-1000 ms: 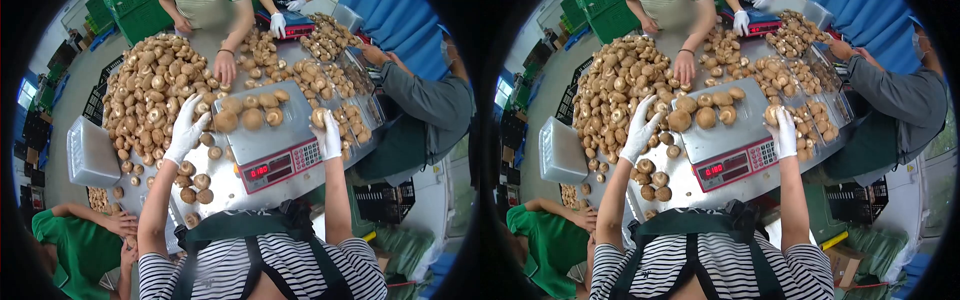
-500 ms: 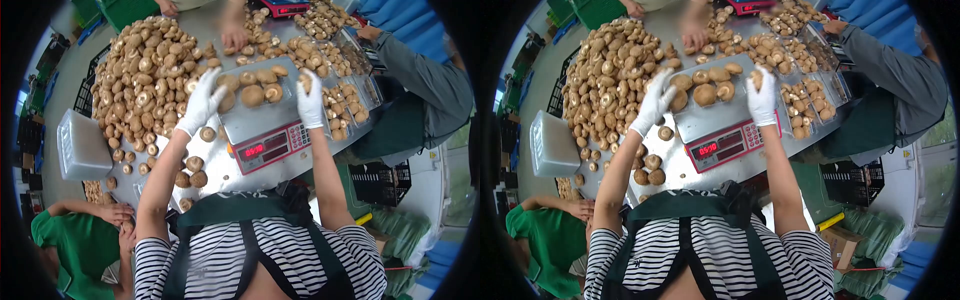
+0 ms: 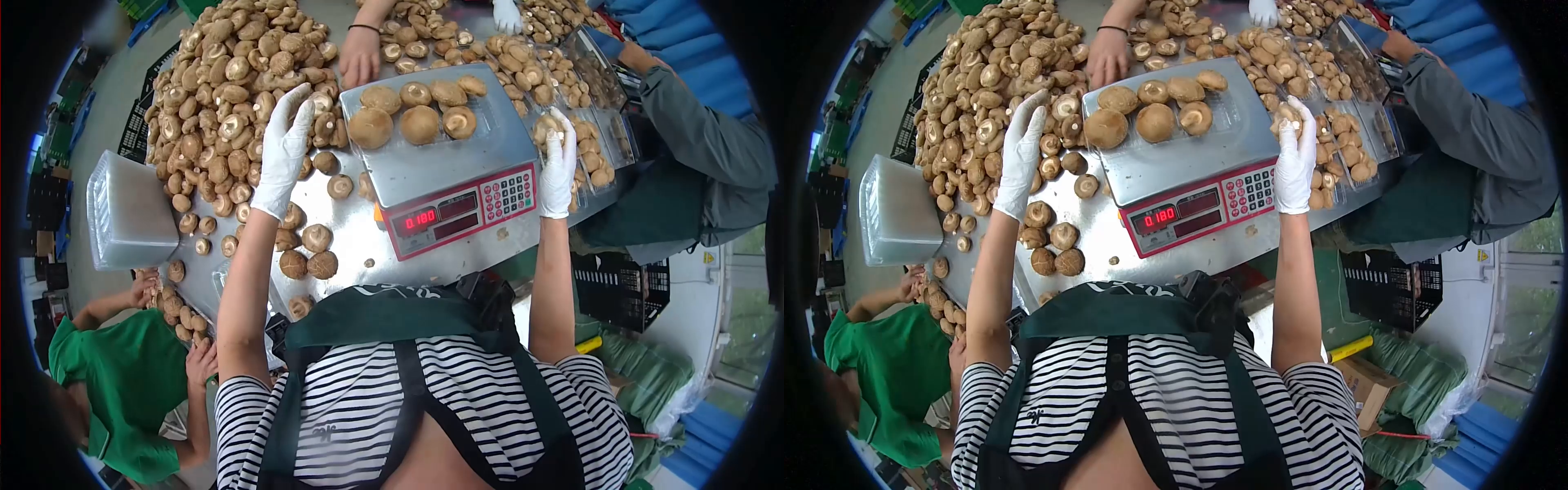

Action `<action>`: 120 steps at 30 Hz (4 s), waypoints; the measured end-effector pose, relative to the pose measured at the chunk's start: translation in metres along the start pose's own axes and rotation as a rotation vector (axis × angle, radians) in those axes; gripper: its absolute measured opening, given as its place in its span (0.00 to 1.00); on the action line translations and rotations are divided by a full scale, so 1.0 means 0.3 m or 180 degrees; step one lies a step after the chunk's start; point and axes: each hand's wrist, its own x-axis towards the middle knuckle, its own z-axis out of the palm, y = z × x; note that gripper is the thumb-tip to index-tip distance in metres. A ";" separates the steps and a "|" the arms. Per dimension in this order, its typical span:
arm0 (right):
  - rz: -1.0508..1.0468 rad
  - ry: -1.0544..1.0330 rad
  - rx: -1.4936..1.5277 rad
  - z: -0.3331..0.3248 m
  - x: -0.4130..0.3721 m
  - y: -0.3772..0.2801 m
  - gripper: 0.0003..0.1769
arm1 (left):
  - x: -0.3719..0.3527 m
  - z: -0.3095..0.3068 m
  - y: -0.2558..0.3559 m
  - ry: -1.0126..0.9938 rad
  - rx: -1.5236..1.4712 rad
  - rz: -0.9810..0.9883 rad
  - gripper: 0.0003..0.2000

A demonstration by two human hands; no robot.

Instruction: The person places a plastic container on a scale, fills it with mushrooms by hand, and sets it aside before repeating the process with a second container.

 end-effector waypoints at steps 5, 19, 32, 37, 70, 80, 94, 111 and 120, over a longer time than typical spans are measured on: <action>-0.0028 -0.0094 0.0292 -0.006 0.005 0.009 0.21 | -0.003 0.021 -0.035 0.0035 0.0215 0.0108 0.23; -0.1456 -0.1846 -0.0436 0.300 -0.158 -0.215 0.29 | -0.296 -0.032 0.033 -0.1302 0.0550 -0.0938 0.24; -0.1215 -0.0672 -0.2192 0.249 0.182 0.156 0.21 | -0.180 -0.008 -0.004 -0.0154 0.2083 0.0613 0.25; -0.1077 -0.0634 -0.2064 0.245 0.165 0.127 0.20 | -0.002 0.121 -0.004 -0.0549 0.1910 0.1003 0.31; 0.0150 -0.0483 -0.0750 -0.014 -0.039 0.063 0.11 | -0.079 0.060 -0.139 -0.0849 -0.0243 -0.1103 0.17; 0.0579 -0.1373 -0.1464 0.092 0.196 0.150 0.16 | -0.105 0.127 -0.107 -0.0695 -0.0205 -0.1275 0.16; 0.1500 -0.0379 0.0409 -0.248 0.416 0.292 0.07 | 0.422 0.563 0.080 -0.1221 -0.0310 -0.0946 0.17; 0.1253 0.1058 -0.0327 -0.533 0.783 0.903 0.05 | 1.192 1.628 -0.182 -0.2390 0.1249 -0.0098 0.15; 0.1234 0.0388 -0.1497 -0.625 0.746 1.009 0.18 | 1.206 1.283 -0.152 -0.0735 0.1618 0.0964 0.17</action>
